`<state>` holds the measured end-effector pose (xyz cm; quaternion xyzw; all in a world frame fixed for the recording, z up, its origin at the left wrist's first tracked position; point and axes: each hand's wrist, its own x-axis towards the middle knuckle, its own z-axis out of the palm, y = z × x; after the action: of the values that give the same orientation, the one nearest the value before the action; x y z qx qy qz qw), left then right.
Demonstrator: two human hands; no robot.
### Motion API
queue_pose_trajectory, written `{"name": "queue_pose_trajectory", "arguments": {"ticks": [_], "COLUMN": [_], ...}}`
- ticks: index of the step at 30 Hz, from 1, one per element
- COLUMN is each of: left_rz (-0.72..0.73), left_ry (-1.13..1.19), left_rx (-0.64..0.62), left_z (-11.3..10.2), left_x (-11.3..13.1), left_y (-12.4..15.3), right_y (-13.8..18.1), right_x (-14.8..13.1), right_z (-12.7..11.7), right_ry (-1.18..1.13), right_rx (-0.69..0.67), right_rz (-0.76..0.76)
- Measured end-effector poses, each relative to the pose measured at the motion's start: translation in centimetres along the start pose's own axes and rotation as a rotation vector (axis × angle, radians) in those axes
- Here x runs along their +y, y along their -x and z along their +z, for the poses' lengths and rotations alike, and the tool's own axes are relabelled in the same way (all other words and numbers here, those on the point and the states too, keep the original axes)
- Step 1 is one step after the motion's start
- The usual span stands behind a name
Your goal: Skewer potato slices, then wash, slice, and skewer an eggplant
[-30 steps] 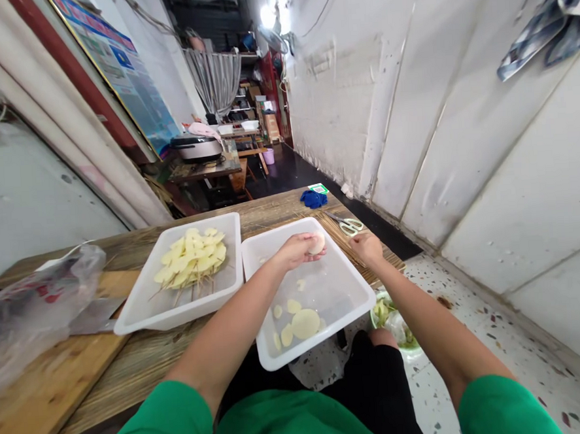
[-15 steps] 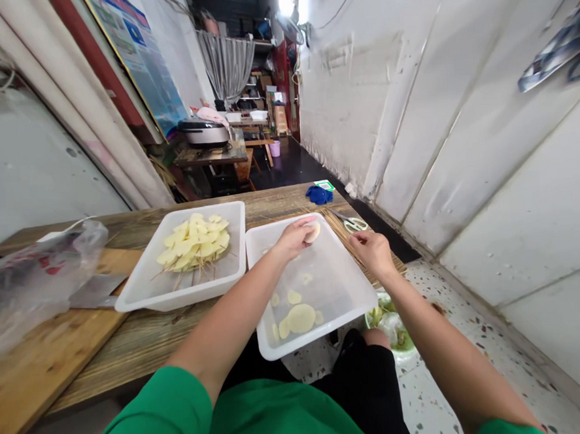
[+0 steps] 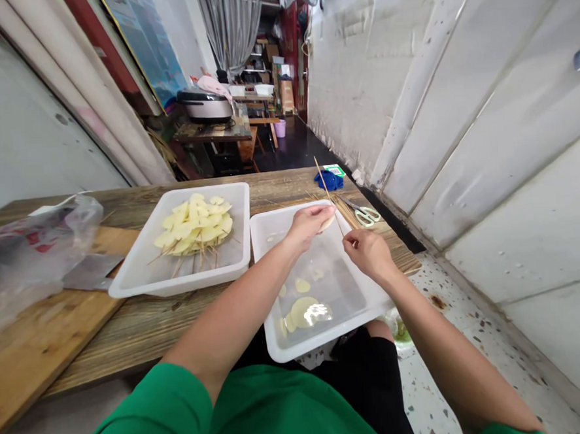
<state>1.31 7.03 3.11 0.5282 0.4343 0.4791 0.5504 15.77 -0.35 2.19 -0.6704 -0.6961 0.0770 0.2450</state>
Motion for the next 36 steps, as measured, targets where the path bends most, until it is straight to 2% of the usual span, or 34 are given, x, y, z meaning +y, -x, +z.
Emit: {"name": "queue_pose_trajectory", "arguments": {"ticks": [4,6,8,11,14,18,20,23,28,34,36], "left_rz": [0.152,0.156,0.14,0.147,0.092,-0.114,-0.167,-0.155,-0.187,-0.162,-0.148], "left_ry": [-0.063,-0.08,-0.08,-0.074,-0.011,0.082,0.133,0.237,0.3,0.17,0.095], "left_rx": [0.003,-0.02,-0.058,-0.137,-0.149,-0.064,0.01,0.143,0.276,0.333,0.339], "left_z": [-0.3,-0.5,-0.5,-0.3,-0.3,-0.7,-0.9,-1.2,-1.6,-2.1,-2.5], "left_x": [0.1,0.0,-0.1,-0.2,-0.4,-0.7,-0.9,-0.9,-0.3,-0.1,-0.4], "left_y": [-0.1,-0.2,-0.2,-0.1,-0.1,-0.6,-1.1,-1.8,-2.1,-2.1,-2.0], "right_y": [-0.3,-0.6,-0.8,-1.0,-0.5,1.2,2.5,4.5,6.4,6.7,6.7], "right_x": [-0.1,0.0,-0.1,-0.7,-1.2,-1.3,-1.3,-1.6,-2.4,-2.7,-2.6], "right_z": [0.0,0.1,0.1,0.0,-0.1,-0.2,-0.1,0.6,1.6,1.5,1.6], "right_ry": [0.067,0.016,-0.132,-0.422,-0.523,-0.482,-0.509,-0.599,-0.664,-0.705,-0.727], "right_rx": [0.017,0.054,0.071,0.014,0.013,0.132,0.128,0.072,0.06,0.028,0.06], "right_rz": [0.051,0.097,0.119,0.115,0.1,0.093,0.1,0.113,0.149,0.181,0.209]}}
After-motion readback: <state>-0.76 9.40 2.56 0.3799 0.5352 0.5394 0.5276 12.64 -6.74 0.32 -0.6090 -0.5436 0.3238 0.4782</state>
